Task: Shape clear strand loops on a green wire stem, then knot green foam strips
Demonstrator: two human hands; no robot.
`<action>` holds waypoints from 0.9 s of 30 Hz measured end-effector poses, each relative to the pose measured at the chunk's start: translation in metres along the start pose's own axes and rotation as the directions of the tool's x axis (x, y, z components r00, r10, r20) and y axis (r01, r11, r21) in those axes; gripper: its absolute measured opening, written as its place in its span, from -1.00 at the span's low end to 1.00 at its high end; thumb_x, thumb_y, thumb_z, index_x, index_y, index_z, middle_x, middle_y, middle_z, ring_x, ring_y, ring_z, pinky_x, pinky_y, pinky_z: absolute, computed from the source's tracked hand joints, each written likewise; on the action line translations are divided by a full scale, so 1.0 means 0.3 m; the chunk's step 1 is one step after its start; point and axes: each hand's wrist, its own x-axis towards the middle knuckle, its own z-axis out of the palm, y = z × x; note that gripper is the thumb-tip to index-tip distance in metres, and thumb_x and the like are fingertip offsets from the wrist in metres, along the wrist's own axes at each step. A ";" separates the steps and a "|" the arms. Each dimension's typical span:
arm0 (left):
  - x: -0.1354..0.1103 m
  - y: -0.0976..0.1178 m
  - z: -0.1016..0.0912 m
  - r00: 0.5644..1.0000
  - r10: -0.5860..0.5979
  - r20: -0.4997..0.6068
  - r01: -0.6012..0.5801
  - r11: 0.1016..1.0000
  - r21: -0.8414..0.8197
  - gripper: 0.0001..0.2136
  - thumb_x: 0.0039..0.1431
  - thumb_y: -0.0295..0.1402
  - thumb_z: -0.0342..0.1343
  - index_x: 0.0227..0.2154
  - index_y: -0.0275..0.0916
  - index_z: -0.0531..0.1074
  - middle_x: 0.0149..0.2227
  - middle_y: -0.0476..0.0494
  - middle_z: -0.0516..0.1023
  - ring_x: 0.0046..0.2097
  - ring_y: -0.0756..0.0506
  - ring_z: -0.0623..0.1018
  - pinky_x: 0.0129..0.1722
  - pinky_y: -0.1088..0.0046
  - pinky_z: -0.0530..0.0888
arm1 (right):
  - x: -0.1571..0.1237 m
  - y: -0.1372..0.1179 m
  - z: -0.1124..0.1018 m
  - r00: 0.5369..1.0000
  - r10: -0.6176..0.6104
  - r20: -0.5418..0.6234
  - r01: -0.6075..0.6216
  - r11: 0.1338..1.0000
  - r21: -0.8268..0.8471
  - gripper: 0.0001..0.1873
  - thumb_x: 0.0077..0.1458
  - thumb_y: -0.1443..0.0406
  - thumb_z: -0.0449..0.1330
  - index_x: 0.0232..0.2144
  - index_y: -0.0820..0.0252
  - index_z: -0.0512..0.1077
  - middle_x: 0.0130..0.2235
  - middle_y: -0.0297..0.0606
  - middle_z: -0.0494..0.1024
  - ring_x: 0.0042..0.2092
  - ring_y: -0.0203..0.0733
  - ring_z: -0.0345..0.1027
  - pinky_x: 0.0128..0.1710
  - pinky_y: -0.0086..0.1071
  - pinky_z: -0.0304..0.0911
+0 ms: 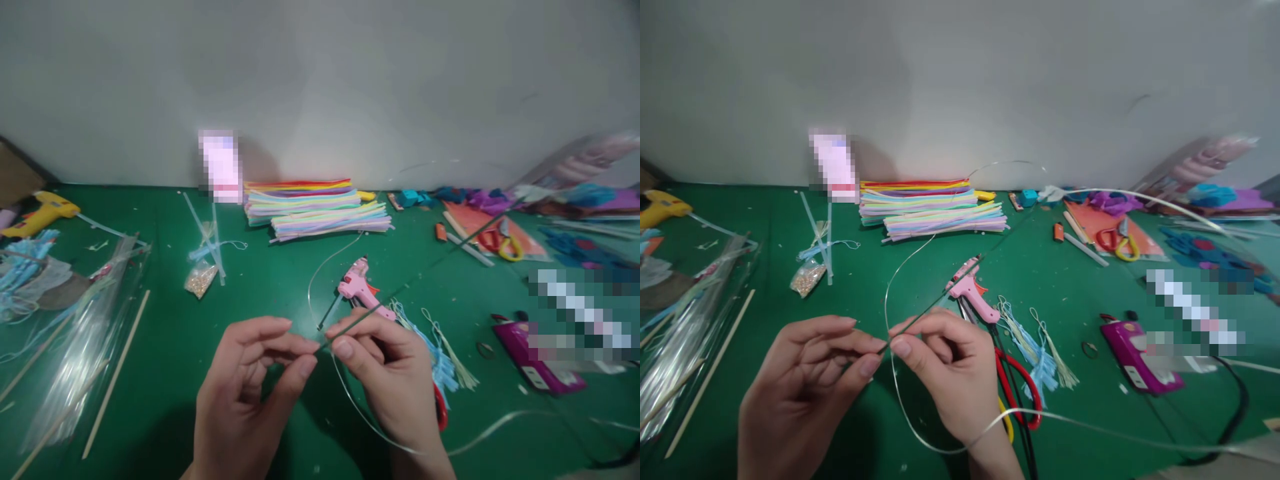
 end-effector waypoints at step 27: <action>0.048 0.001 -0.043 0.946 -0.231 0.228 0.294 0.908 -0.298 -0.68 0.05 -0.46 0.43 -0.16 -0.15 0.47 -0.40 0.05 0.62 -0.42 0.10 0.57 -0.41 0.74 0.53 | -0.016 0.061 0.016 0.993 -0.086 -0.081 0.079 0.993 -0.083 -0.85 0.08 0.36 0.39 -0.29 -0.02 0.67 -0.57 -0.52 0.18 -0.54 -0.41 0.07 -0.55 -0.50 0.06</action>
